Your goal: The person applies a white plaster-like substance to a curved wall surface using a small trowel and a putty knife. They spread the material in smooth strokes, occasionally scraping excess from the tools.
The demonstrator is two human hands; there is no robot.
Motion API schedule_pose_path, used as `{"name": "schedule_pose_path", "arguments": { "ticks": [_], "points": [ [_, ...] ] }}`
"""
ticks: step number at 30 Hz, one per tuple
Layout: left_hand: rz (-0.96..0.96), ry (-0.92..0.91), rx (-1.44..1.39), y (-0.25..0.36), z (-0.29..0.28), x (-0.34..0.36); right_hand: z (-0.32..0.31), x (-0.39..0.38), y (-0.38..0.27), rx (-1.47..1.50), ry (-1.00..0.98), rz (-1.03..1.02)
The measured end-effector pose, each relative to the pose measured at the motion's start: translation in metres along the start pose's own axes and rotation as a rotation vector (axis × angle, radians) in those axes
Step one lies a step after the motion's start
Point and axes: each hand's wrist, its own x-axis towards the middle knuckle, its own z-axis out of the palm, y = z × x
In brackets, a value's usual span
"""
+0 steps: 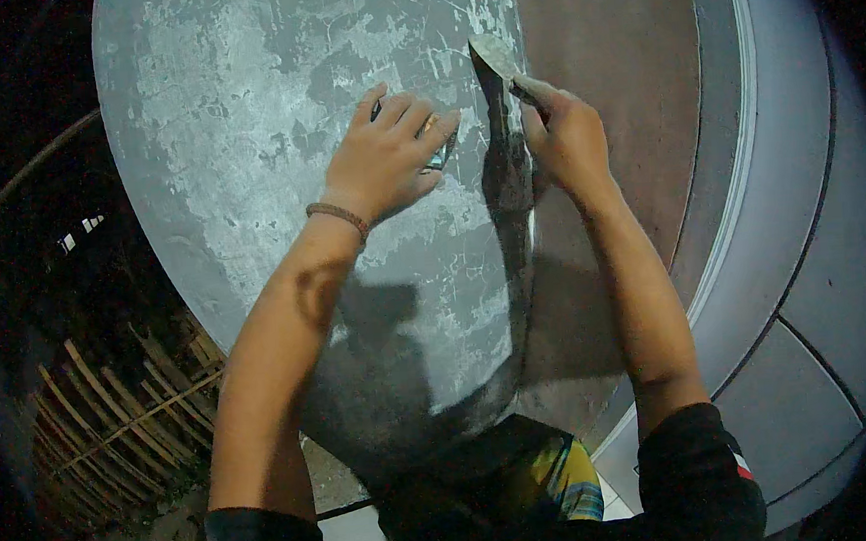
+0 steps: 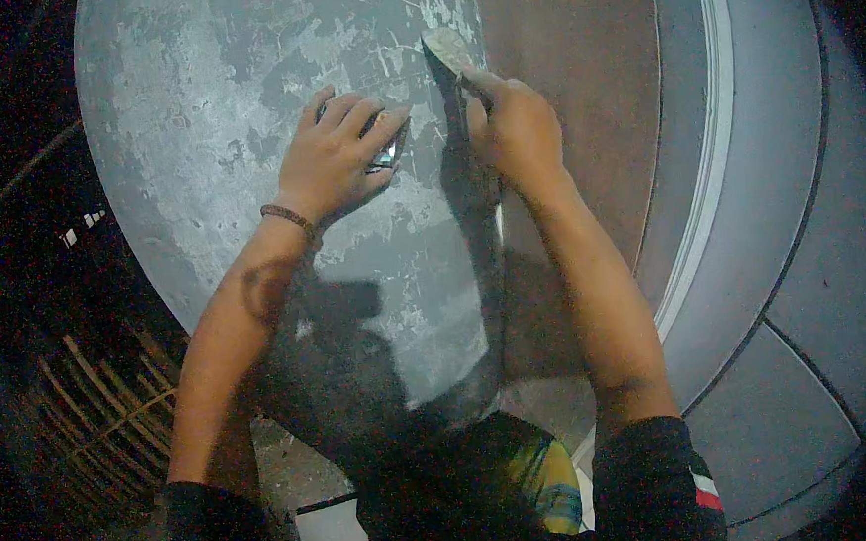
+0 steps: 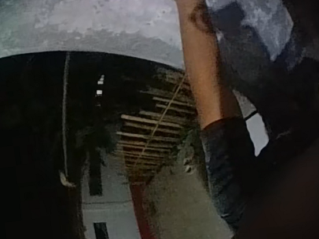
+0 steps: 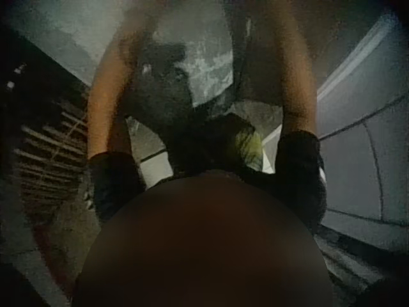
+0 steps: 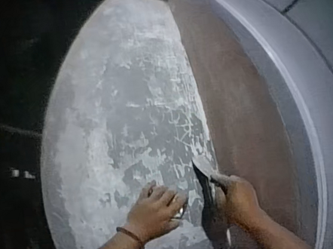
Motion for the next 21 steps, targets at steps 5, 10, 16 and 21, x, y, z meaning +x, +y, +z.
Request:
{"name": "schedule_pose_path", "arguments": {
  "ticks": [5,10,16,21],
  "points": [
    [0.01,0.012,0.004,0.001,0.0,0.0,0.0,0.004,0.001,0.011,-0.003,0.031],
    [0.009,-0.017,0.016,0.0,-0.002,0.001,0.003,-0.006,0.002,-0.052,-0.044,0.072],
    [0.004,-0.003,-0.002,0.0,-0.002,0.001,0.002,0.001,0.004,0.147,0.089,-0.044],
    [0.003,-0.004,-0.02,0.0,-0.002,0.001,-0.004,-0.003,-0.015,-0.028,-0.01,0.089]
  ]
}}
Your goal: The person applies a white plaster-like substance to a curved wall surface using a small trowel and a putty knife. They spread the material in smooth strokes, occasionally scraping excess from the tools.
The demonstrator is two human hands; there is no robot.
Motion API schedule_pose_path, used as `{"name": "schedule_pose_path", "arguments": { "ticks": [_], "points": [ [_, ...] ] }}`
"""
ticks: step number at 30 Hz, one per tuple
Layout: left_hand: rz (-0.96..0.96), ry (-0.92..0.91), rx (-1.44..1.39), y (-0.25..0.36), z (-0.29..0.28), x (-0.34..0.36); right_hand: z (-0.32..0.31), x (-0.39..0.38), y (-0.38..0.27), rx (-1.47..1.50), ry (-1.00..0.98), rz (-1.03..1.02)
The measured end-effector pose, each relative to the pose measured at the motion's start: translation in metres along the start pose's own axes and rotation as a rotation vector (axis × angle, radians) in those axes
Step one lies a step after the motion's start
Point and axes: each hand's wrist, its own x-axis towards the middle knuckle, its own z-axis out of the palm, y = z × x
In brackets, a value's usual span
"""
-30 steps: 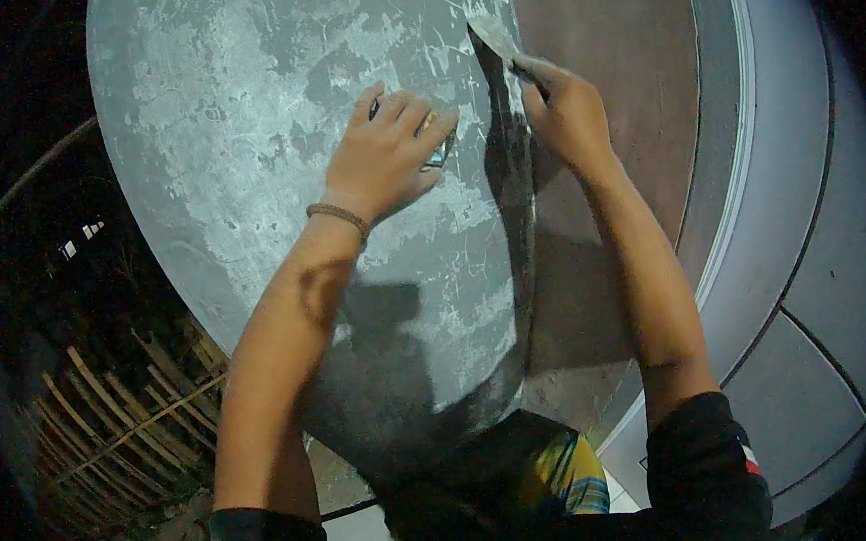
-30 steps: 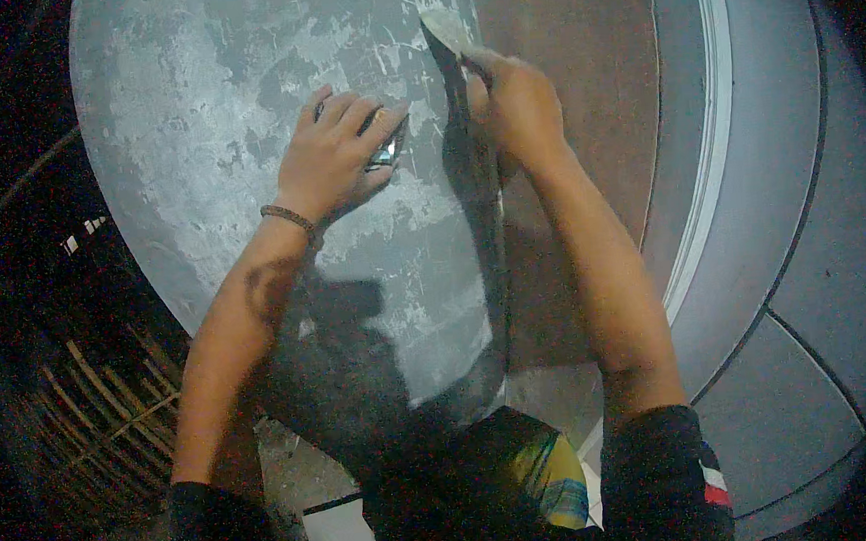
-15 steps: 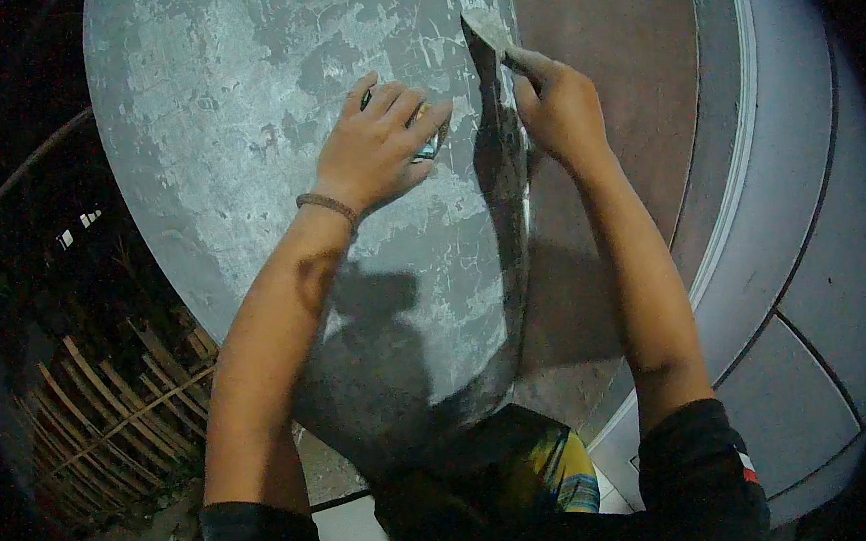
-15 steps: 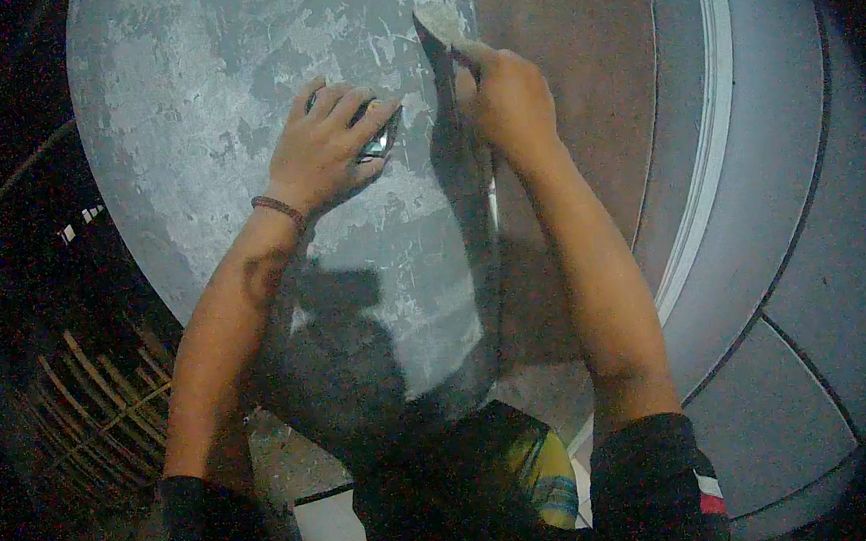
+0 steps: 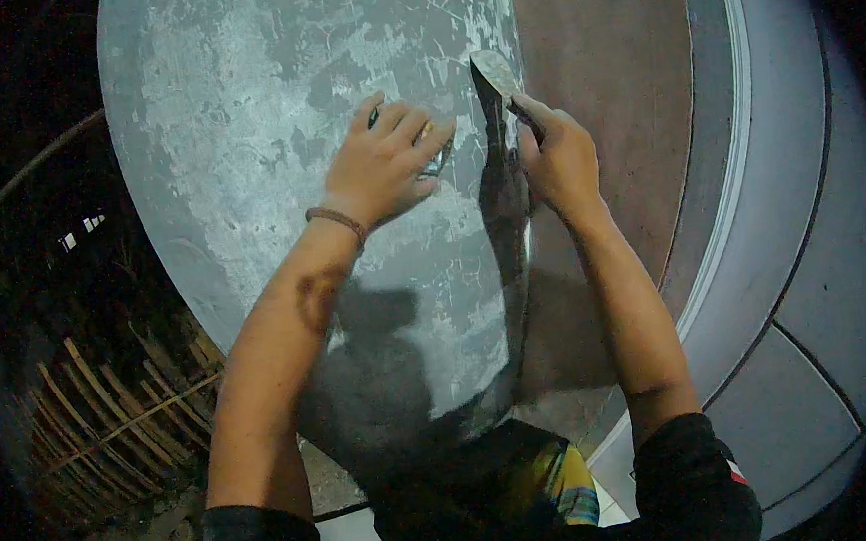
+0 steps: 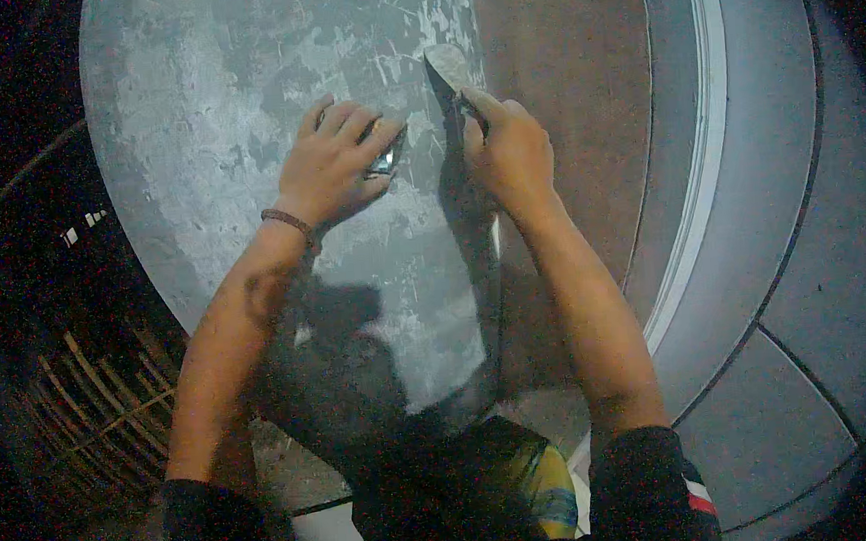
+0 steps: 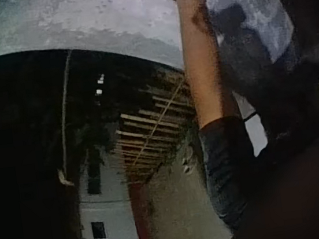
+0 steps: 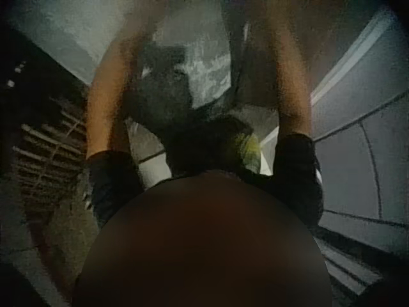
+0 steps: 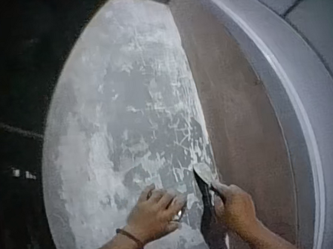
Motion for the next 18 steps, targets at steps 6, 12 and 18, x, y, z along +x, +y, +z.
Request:
{"name": "schedule_pose_path", "arguments": {
  "ticks": [6,12,18],
  "points": [
    [0.003,-0.023,0.021,0.0,-0.001,0.001,-0.008,0.06,-0.016,0.07,0.118,-0.109],
    [-0.005,-0.019,0.025,0.0,0.0,0.001,0.007,0.022,0.006,0.011,-0.035,0.045],
    [-0.008,-0.022,0.003,0.0,0.0,-0.001,-0.001,0.086,-0.008,0.027,0.103,-0.082]
  ]
}}
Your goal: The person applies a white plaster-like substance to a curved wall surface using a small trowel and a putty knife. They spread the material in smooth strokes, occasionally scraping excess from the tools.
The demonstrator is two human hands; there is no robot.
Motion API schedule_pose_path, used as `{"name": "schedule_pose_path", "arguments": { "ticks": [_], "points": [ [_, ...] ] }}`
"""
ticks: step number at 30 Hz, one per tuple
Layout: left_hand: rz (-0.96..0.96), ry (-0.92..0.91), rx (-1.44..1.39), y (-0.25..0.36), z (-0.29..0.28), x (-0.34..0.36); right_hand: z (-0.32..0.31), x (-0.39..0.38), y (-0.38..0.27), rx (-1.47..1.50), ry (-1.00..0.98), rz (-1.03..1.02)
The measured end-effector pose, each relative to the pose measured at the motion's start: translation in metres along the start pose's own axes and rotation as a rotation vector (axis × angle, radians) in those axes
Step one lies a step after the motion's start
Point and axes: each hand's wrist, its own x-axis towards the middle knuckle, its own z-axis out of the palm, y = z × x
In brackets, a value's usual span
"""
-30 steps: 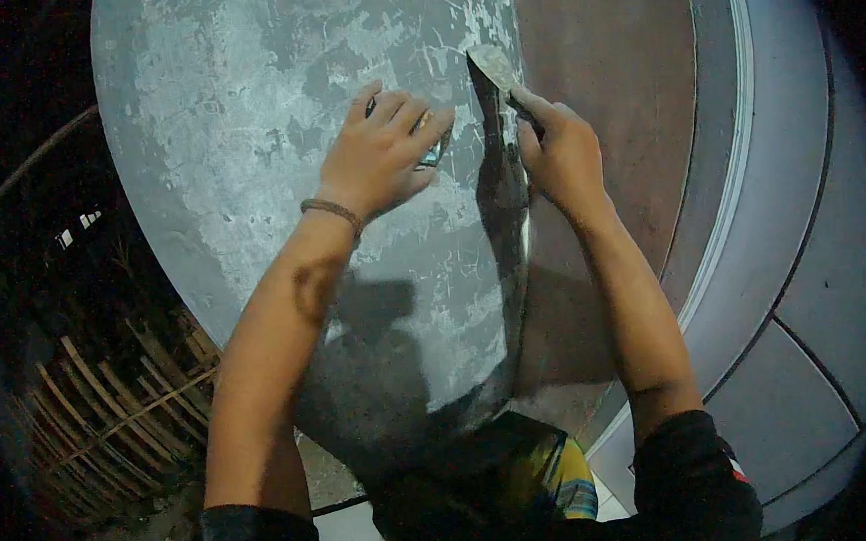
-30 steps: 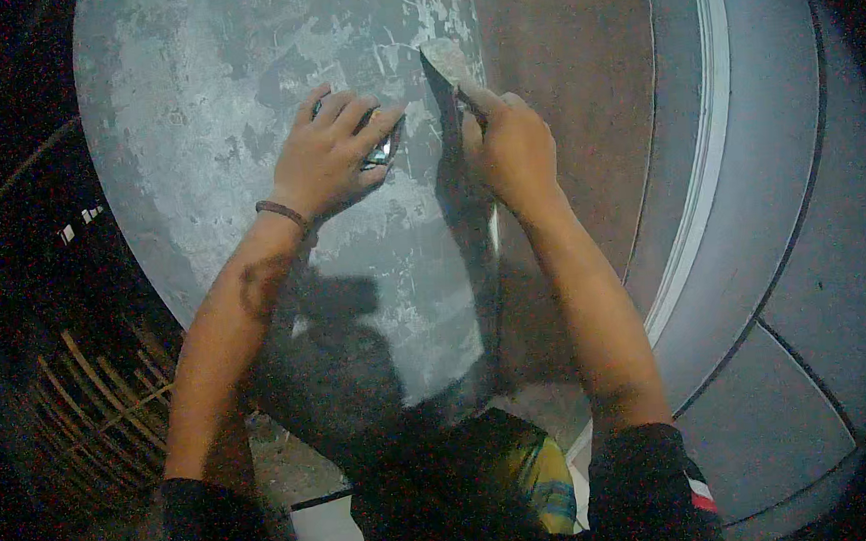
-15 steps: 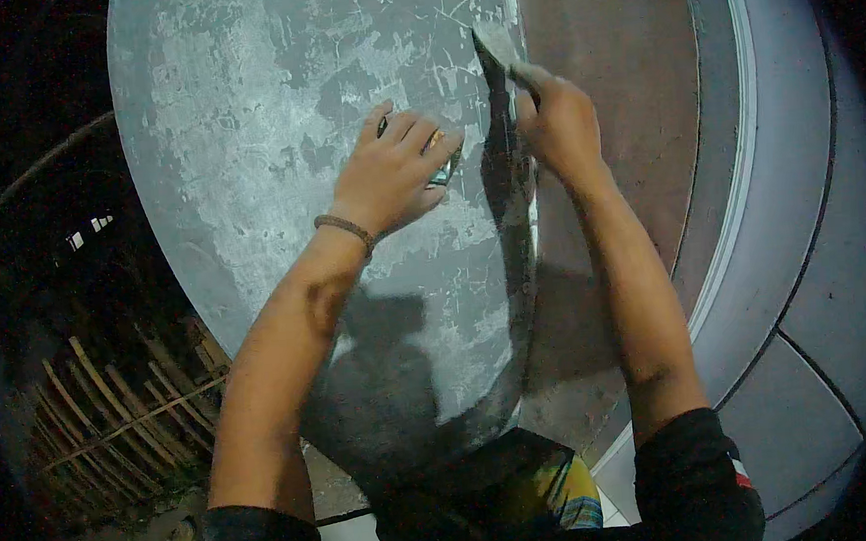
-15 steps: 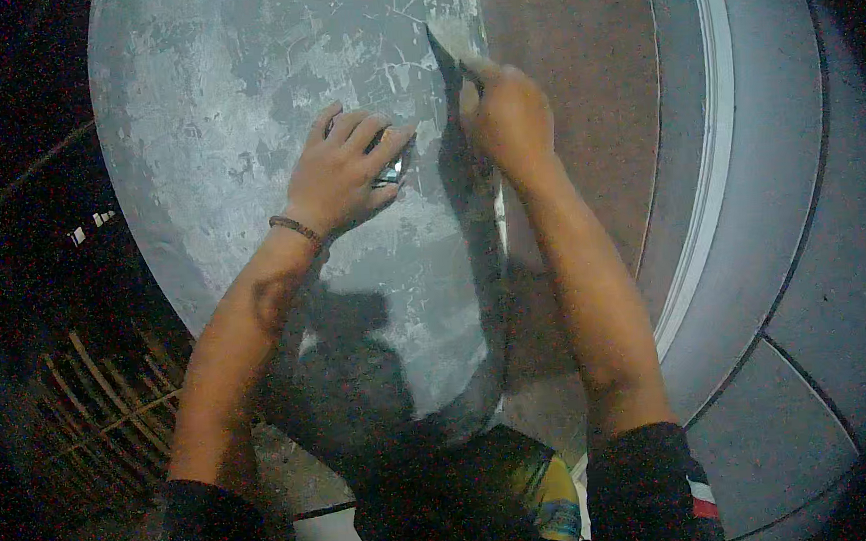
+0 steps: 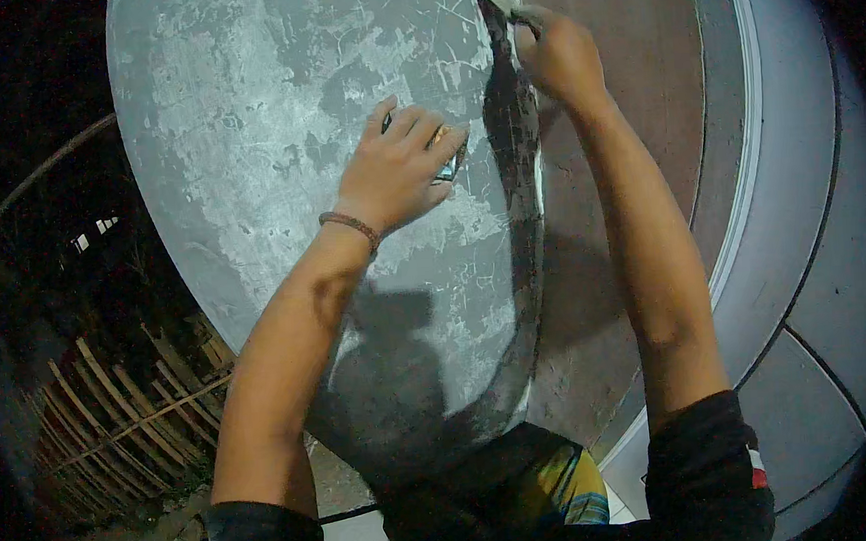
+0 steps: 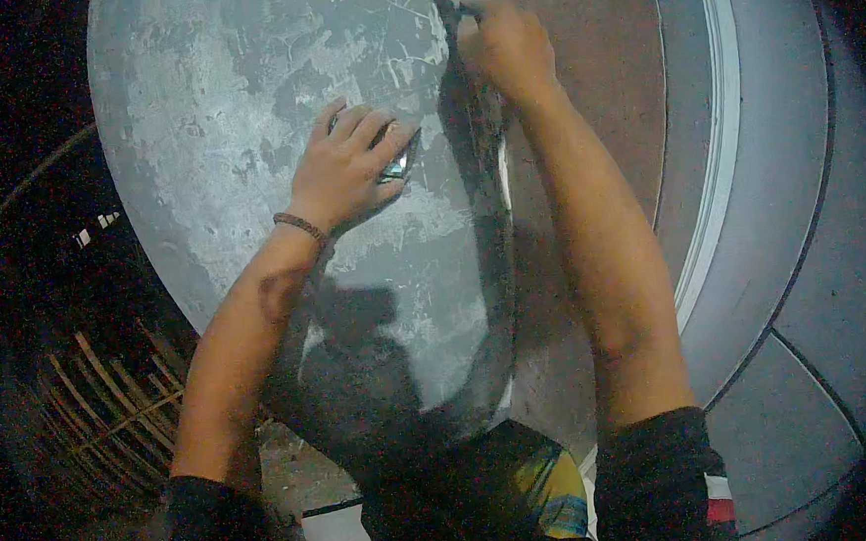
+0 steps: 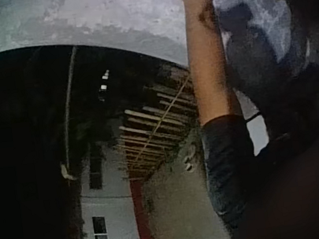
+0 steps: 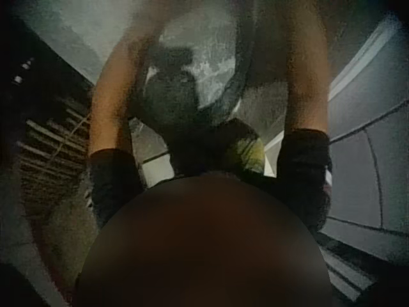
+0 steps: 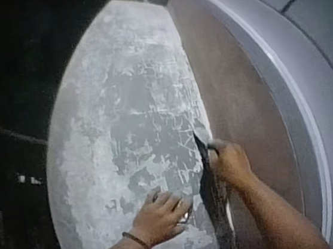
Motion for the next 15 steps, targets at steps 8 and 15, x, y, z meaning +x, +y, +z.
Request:
{"name": "schedule_pose_path", "arguments": {
  "ticks": [8,15],
  "points": [
    [0.005,0.035,0.002,-0.001,0.002,0.0,0.029,-0.169,0.061,0.066,-0.021,-0.12],
    [0.01,0.025,0.058,0.001,0.001,0.002,-0.014,-0.419,-0.004,0.221,-0.261,0.399]
  ]
}}
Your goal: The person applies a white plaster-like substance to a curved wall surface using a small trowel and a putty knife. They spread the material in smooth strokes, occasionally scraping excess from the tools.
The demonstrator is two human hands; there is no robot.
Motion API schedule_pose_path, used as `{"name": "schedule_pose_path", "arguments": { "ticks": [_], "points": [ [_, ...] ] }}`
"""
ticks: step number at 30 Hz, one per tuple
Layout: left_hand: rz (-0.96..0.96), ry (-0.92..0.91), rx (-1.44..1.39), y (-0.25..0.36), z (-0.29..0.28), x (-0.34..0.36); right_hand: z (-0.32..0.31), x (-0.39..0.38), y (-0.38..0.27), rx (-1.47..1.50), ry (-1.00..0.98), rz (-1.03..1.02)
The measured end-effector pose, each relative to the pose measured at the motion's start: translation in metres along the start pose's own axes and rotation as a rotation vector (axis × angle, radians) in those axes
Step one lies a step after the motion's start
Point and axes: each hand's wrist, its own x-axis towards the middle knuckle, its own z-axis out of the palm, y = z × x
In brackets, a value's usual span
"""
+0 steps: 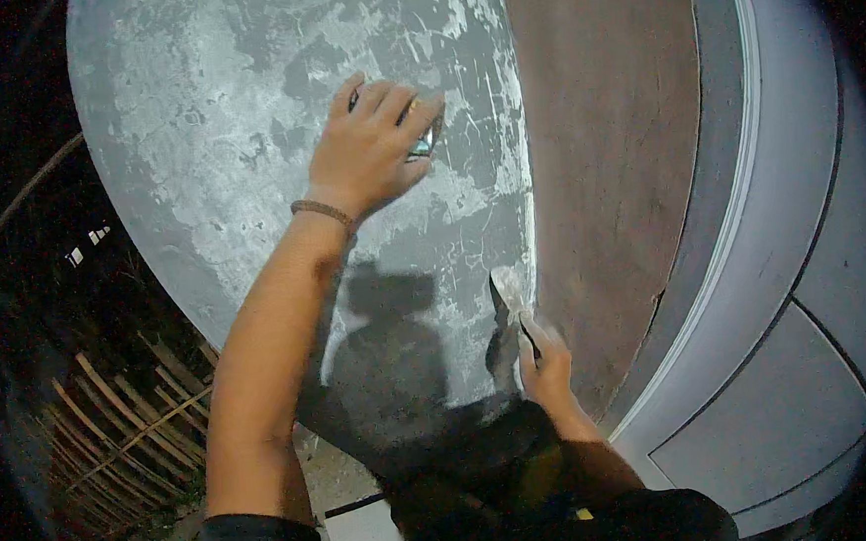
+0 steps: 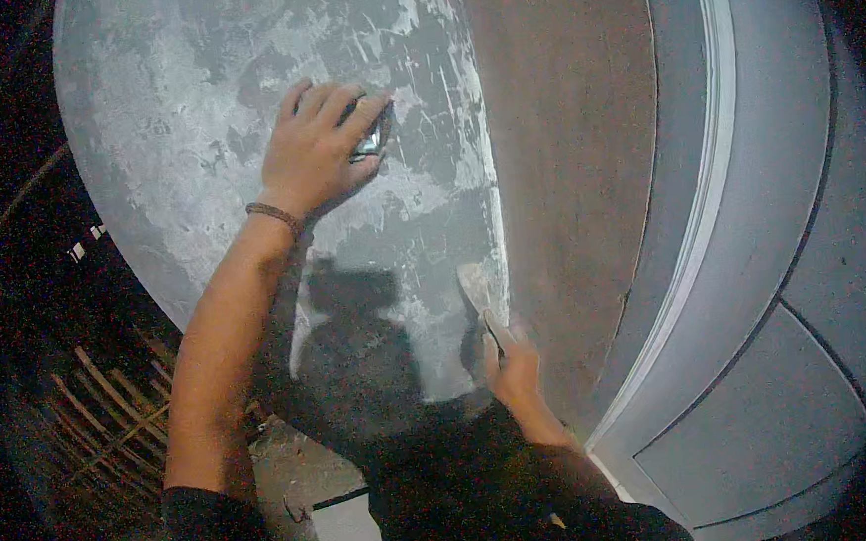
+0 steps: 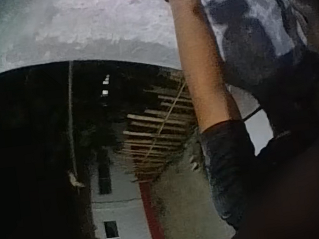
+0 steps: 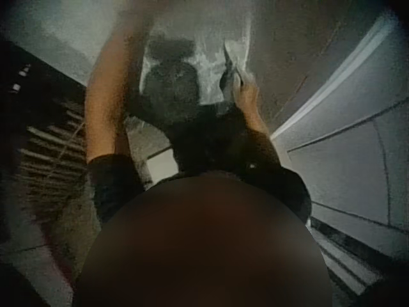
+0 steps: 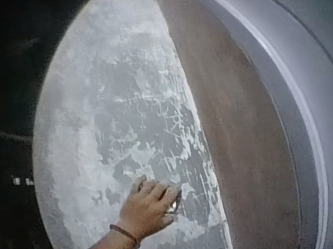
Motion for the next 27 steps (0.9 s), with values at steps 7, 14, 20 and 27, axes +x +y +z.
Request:
{"name": "schedule_pose_path", "arguments": {
  "ticks": [7,14,20,27],
  "points": [
    [-0.005,0.008,0.017,0.003,-0.001,0.002,0.001,0.028,0.0,0.147,0.04,-0.046],
    [0.012,0.016,0.074,0.004,-0.001,0.004,0.006,0.062,-0.033,0.215,0.101,-0.094],
    [0.015,0.033,0.105,0.006,0.0,0.006,0.015,0.101,-0.024,0.077,0.147,-0.144],
    [0.028,0.018,0.139,0.005,0.0,0.008,-0.001,0.085,-0.015,0.202,0.095,-0.126]
  ]
}}
